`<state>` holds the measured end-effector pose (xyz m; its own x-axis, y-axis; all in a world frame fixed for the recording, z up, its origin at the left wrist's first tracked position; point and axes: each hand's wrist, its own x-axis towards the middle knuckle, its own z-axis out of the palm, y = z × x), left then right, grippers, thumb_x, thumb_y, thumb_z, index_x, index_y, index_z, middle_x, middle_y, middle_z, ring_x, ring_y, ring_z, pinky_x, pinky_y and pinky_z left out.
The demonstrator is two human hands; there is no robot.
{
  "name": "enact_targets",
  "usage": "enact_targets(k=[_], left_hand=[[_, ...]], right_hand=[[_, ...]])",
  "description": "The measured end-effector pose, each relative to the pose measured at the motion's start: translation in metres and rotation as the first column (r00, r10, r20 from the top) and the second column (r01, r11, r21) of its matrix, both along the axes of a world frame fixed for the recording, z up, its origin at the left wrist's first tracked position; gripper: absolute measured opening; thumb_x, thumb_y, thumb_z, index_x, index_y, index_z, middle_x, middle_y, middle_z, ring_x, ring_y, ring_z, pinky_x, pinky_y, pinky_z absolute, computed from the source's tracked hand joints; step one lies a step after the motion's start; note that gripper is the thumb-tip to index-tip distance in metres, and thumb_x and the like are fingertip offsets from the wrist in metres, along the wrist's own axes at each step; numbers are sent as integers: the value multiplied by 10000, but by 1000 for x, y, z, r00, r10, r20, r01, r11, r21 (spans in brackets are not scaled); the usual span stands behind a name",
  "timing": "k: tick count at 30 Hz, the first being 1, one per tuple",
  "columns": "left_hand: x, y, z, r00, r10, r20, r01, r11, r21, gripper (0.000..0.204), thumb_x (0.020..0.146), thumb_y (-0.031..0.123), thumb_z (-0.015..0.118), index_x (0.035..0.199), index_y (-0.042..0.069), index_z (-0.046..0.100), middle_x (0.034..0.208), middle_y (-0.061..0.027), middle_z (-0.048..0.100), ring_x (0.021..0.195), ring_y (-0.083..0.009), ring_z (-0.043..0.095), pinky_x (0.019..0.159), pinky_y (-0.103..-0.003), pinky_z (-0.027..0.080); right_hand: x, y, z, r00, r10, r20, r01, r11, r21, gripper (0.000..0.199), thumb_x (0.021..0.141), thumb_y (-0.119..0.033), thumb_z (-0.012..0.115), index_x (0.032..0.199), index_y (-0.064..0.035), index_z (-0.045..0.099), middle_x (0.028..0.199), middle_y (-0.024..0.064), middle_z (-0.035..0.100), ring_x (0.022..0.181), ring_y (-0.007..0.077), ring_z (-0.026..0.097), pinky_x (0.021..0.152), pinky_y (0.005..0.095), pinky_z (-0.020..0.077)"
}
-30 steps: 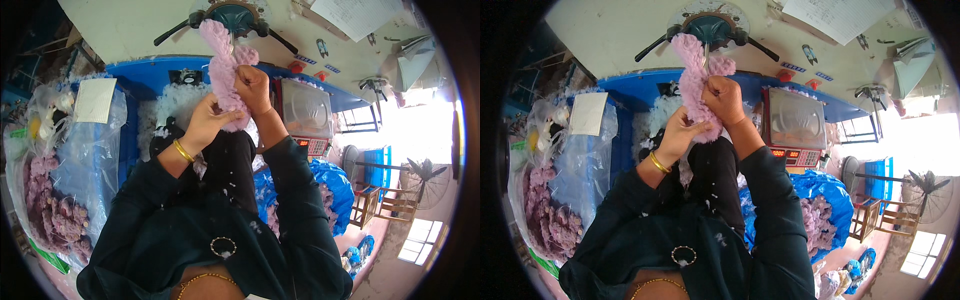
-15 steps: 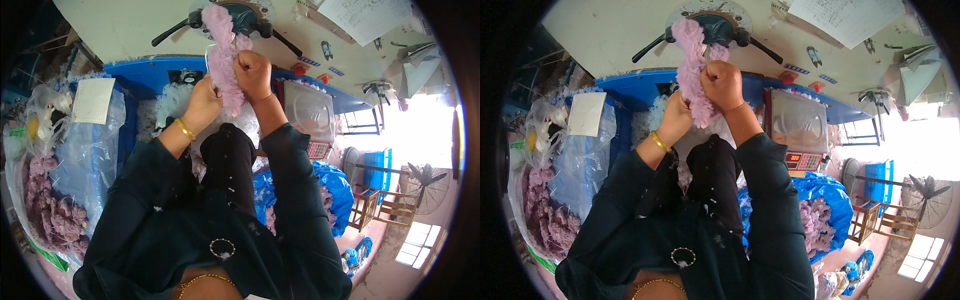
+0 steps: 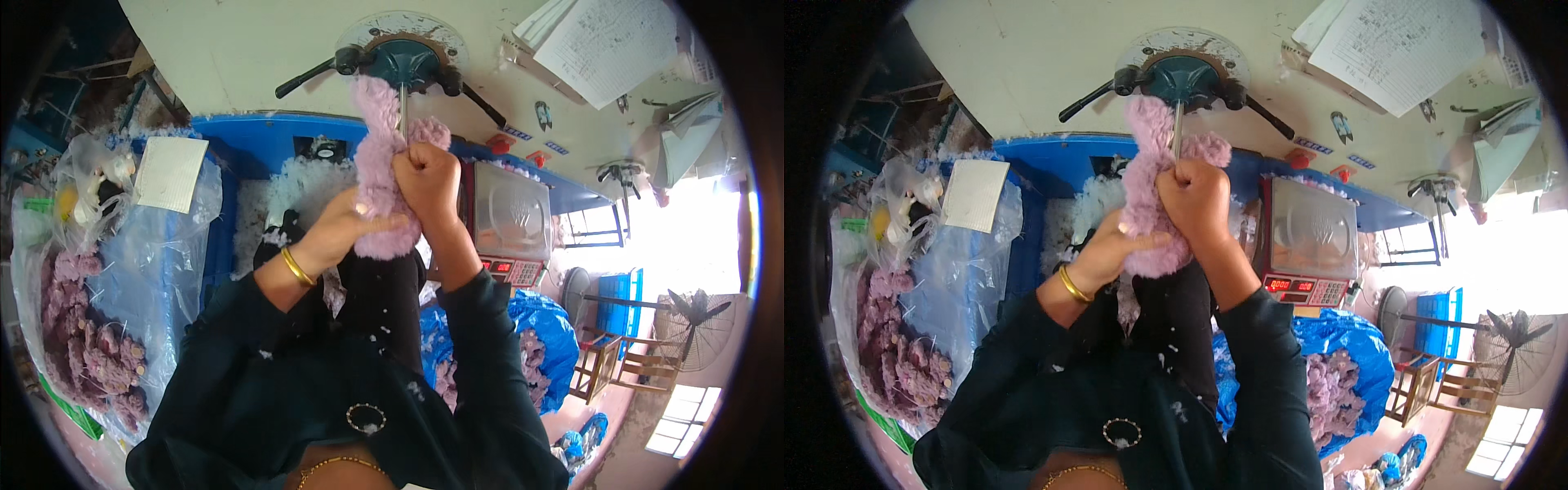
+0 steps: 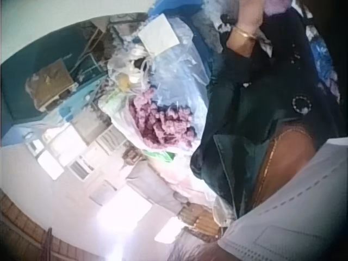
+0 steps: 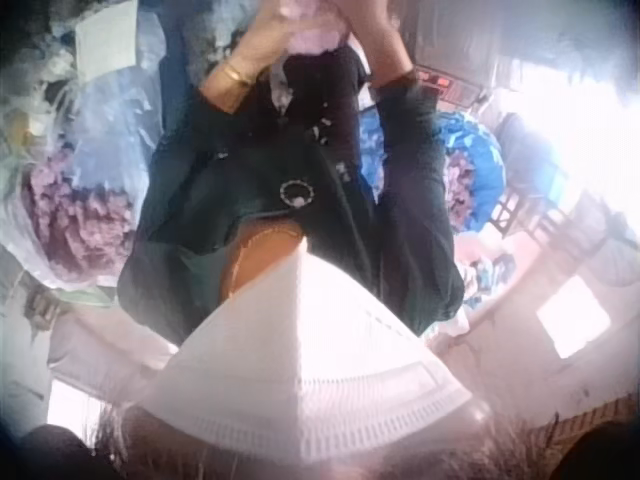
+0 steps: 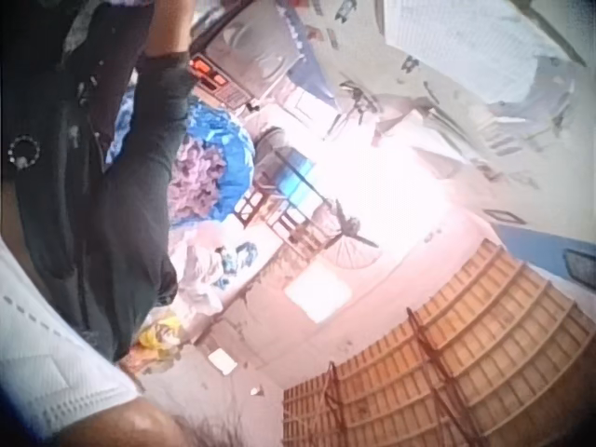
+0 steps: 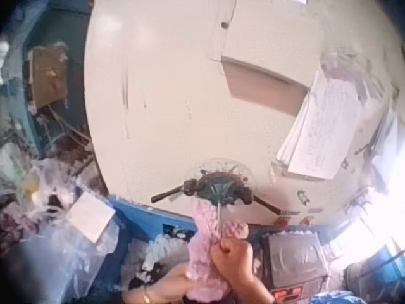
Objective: The person repeatedly stuffs pink fluffy material into small pink plush toys using a manual stuffing machine. They place each stuffed toy onto a digital scale, then remove it and repeat the process with additional toys from a nearby pile.
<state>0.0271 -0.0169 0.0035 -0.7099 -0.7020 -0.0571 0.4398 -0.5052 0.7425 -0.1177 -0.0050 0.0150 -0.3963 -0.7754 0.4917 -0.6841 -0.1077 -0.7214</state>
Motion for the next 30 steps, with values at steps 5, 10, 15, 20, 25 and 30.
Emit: enact_targets(k=[5,10,15,20,25,30], left_hand=[[0,-26,0,975,-217,55,221,972,-80,276,812,43,671,1073,-11,601,1002,-81,653,878,-133,636,792,-260,515],[27,-44,-67,941,-288,179,331,895,-298,395,839,114,664,1198,31,522,1063,-53,623,949,-131,583,780,-280,491],[15,-38,-38,856,-499,-132,511,857,71,495,919,410,521,1272,70,445,1145,-101,588,957,-178,606,700,-301,522],[-12,4,-9,922,-321,-214,379,859,345,508,952,470,415,1316,116,403,1188,-87,575,962,-223,631,734,-335,565],[-28,-4,3,953,-254,-165,295,901,318,392,940,324,524,1245,87,457,1121,-75,587,961,-211,620,759,-335,558],[-19,1,-8,985,-76,-155,103,980,173,390,913,164,589,1254,48,439,1136,-67,568,1034,-181,584,840,-297,517]], right_hand=[[-7,-15,11,999,-32,40,30,997,65,234,688,-98,622,553,15,467,492,143,356,478,82,336,432,320,335],[-6,10,7,967,129,222,-153,984,95,251,715,-30,593,534,-15,420,485,26,344,496,39,320,429,273,277],[-24,19,-2,749,240,618,-376,921,99,293,754,8,564,516,-49,404,531,-73,395,523,15,337,446,226,247],[-44,24,-1,412,262,873,-593,804,39,302,813,-11,584,567,-93,431,576,-84,437,534,4,367,460,207,276],[-76,18,32,815,267,514,-490,791,367,164,838,-162,642,870,-15,578,795,1,570,677,81,519,603,241,435],[-15,44,50,925,319,204,-379,785,490,592,760,-215,702,1259,-12,458,962,185,578,830,258,594,782,349,487]])
